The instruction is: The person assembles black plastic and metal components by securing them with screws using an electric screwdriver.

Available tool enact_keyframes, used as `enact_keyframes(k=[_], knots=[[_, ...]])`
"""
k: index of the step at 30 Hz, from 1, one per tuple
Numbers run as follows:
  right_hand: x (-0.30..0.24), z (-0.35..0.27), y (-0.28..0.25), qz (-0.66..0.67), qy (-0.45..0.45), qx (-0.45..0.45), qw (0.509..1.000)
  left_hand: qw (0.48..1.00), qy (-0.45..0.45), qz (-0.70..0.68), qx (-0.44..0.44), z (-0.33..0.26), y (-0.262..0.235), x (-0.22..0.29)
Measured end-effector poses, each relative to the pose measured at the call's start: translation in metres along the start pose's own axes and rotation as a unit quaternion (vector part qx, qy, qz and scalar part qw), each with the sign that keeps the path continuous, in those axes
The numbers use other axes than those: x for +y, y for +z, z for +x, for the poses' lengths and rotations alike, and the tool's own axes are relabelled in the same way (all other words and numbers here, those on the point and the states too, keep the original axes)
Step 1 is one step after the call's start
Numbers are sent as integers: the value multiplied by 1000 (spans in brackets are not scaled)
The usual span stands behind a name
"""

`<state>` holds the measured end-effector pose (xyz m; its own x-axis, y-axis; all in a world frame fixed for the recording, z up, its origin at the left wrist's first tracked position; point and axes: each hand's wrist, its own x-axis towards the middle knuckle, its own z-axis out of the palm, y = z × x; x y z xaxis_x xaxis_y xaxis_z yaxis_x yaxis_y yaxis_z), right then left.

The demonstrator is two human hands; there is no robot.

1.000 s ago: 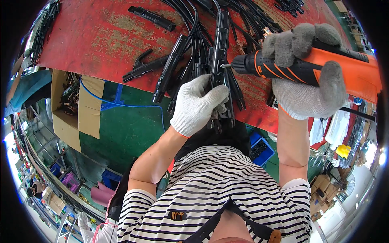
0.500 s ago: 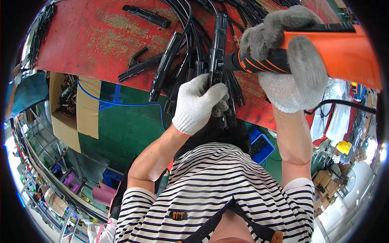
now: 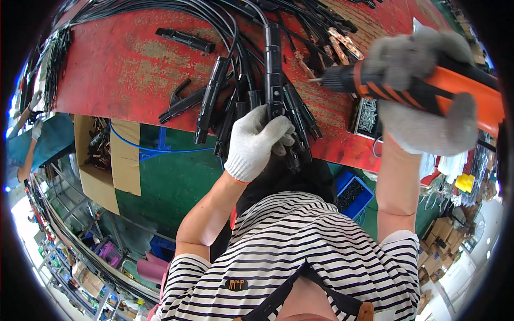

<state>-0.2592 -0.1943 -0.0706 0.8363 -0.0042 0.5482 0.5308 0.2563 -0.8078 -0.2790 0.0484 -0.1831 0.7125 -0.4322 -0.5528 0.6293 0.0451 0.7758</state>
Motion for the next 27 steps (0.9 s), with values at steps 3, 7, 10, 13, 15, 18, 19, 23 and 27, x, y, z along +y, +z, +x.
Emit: enact_keyframes(k=[3, 7, 10, 13, 15, 18, 19, 23, 27], knots=[[-48, -21, -40, 80, -11, 98, 992, 1000, -4, -8, 5, -3, 4, 2], [-67, -62, -73, 18, -27, 227, 973, 997, -50, -51, 23, -6, 3, 6], [-68, -97, -79, -123, -46, 311, 941, 998, -32, -50, 18, -5, 14, 8], [-62, -128, -86, -169, -83, 405, 895, 999, -5, -3, 43, -6, 21, 3], [-60, -142, -103, -213, -119, 436, 866, 999, 7, -2, 52, -7, 21, -2], [-70, -154, -128, -269, -142, 475, 826, 998, 14, 13, 57, -9, 24, -6], [-73, -157, -137, -270, -144, 477, 824, 998, 18, 11, 57, -9, 24, -6], [-75, -168, -159, -278, -126, 512, 802, 998, 34, 12, 45, -8, 21, -10], [-65, -178, -167, -282, -125, 506, 806, 998, 35, 14, 48, -7, 21, -10]])
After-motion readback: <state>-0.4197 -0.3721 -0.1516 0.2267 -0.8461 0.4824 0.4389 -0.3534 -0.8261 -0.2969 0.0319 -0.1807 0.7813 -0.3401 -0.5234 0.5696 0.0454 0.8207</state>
